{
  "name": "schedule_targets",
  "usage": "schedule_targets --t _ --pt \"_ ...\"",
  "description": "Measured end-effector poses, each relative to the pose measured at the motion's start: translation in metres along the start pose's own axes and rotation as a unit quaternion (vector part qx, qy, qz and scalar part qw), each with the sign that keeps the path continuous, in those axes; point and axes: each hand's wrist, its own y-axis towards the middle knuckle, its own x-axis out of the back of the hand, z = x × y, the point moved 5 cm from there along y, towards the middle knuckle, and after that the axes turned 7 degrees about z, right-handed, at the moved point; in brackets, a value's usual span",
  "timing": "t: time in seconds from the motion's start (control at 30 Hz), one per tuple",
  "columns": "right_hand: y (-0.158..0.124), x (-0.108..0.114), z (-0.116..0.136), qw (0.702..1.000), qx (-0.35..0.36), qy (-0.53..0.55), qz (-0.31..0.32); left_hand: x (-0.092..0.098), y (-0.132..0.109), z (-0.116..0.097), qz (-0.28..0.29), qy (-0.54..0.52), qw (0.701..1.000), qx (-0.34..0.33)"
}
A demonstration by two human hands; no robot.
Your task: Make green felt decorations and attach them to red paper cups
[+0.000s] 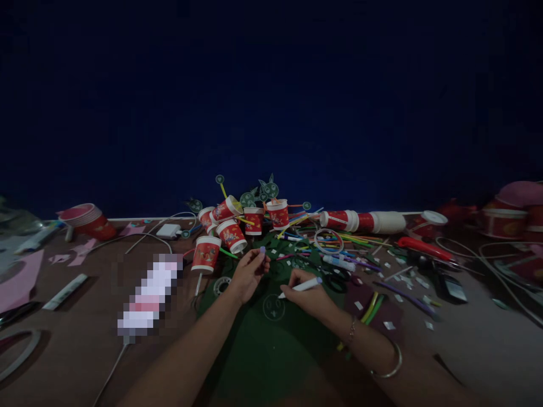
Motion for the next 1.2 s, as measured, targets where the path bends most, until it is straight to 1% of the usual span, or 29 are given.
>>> schedule_targets --t 0.07,0.23,0.53,0.7,0.9,1.1,1.2 --pt "0.0003 -0.0001 0.0006 1.000 0.019 -0.021 -0.001 0.0001 -0.0001 0.0001 0.001 0.001 1.000 0.001" --pt "0.0005 -0.0018 -0.0022 1.000 -0.011 -0.026 0.006 0.0012 0.0001 0.0013 0.004 0.005 1.000 0.003" --pt "-0.0016 -0.0026 0.0039 0.999 0.003 -0.037 0.017 0.0001 0.0001 0.0004 0.007 0.003 1.000 0.003" --pt "-0.0016 -0.0012 0.0050 0.999 0.006 -0.034 0.004 -0.0004 -0.0008 0.0002 -0.001 0.004 1.000 0.006" --pt "0.0006 0.0003 -0.0001 1.000 -0.001 -0.012 -0.018 0.0002 -0.0007 0.0004 0.002 0.005 1.000 0.006" --pt "-0.0007 -0.0008 0.0027 0.999 -0.004 -0.033 -0.004 -0.0003 -0.0010 -0.0002 0.002 0.002 1.000 0.008" --pt "-0.0007 0.0000 0.0040 0.999 -0.002 -0.042 -0.013 -0.0011 -0.0014 -0.0006 0.001 0.003 1.000 0.008"
